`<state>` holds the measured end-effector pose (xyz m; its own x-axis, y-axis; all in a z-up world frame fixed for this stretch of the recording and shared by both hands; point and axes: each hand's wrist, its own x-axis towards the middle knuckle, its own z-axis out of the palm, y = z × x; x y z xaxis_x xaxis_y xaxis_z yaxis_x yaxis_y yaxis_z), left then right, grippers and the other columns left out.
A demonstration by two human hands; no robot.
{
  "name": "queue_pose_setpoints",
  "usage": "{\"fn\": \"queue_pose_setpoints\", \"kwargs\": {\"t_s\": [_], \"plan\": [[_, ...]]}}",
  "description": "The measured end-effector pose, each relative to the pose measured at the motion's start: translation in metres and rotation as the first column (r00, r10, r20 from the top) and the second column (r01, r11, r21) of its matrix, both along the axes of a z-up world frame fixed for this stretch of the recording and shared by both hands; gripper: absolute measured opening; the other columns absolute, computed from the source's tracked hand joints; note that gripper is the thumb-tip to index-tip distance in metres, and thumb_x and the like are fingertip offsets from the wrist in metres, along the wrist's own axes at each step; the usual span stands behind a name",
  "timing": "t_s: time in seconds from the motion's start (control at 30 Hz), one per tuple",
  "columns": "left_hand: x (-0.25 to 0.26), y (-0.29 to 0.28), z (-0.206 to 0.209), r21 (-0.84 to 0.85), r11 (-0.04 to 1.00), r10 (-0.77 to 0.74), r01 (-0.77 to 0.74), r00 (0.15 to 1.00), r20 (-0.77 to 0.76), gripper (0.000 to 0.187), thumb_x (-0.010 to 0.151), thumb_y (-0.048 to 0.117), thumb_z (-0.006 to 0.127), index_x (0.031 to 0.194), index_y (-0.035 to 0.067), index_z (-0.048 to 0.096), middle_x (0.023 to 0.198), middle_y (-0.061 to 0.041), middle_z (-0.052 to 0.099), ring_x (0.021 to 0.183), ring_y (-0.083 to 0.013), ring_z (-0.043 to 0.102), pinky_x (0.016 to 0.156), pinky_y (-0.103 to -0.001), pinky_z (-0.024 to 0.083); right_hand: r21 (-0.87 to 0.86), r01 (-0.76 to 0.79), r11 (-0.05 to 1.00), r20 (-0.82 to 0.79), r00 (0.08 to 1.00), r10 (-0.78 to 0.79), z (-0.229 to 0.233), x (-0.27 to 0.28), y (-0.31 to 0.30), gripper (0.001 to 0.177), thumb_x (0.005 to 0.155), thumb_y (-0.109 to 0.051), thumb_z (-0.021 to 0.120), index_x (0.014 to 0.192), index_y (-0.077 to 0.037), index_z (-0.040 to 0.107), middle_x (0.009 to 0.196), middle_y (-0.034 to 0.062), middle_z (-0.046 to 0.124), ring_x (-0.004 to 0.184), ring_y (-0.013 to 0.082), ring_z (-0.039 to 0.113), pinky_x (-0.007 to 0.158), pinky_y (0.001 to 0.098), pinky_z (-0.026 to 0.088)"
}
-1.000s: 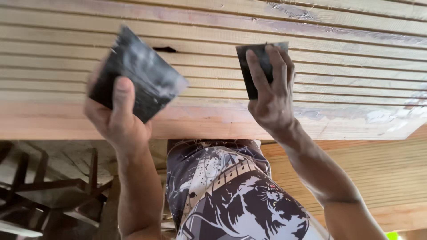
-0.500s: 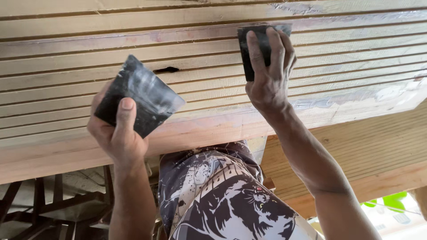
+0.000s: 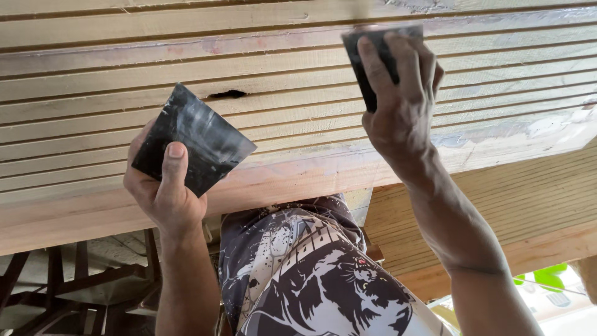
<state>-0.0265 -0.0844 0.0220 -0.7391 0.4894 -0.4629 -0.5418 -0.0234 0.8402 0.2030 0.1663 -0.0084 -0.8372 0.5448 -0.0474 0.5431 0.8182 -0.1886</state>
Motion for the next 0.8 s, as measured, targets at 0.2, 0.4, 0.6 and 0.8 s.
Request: {"fn": "queue_pose_setpoints", "kwargs": {"t_s": [0.2,0.4,0.6,0.8], "plan": [[0.007,0.006,0.001,0.01,1.0,-0.018,0.018,0.999,-0.039,0.032,0.107,0.009,0.072,0.127,-0.013,0.061,0.111,-0.014,0.069,0.097,-0.0149,0.067,0.09,-0.026,0.057,0.034,-0.013,0.999,0.009,1.0,0.013,-0.003,0.01,0.003,0.044,0.105,0.001,0.071,0.147,-0.01,0.064,0.138,0.0174,0.057,0.131,0.0339,0.053,0.11,0.0441,0.048],[0.011,0.013,-0.001,0.013,0.999,-0.034,0.034,0.999,-0.031,0.034,0.105,0.011,0.071,0.13,-0.01,0.062,0.108,-0.013,0.069,0.093,-0.0144,0.068,0.085,-0.026,0.059,0.022,0.001,1.0,0.019,1.0,-0.002,0.005,-0.001,0.002,0.047,0.1,0.001,0.071,0.145,-0.009,0.065,0.138,0.0185,0.056,0.128,0.0326,0.053,0.103,0.0444,0.05],[0.01,0.009,-0.003,0.033,0.997,-0.068,0.068,0.997,-0.029,0.034,0.106,0.012,0.07,0.131,-0.01,0.062,0.106,-0.013,0.069,0.092,-0.0134,0.067,0.084,-0.025,0.057,0.024,0.048,0.999,0.043,0.998,-0.049,0.011,-0.018,-0.008,0.046,0.1,0.003,0.072,0.144,-0.008,0.064,0.136,0.0199,0.056,0.128,0.0357,0.051,0.103,0.0447,0.047],[0.001,-0.002,-0.004,0.011,0.998,-0.066,0.066,0.997,-0.026,0.031,0.107,0.011,0.071,0.127,-0.011,0.062,0.109,-0.012,0.068,0.095,-0.0125,0.065,0.088,-0.025,0.055,0.006,0.012,1.0,-0.042,0.999,-0.011,0.009,-0.037,-0.028,0.048,0.099,0.007,0.068,0.145,-0.005,0.063,0.141,0.0213,0.054,0.133,0.0352,0.049,0.108,0.0458,0.044]]}}
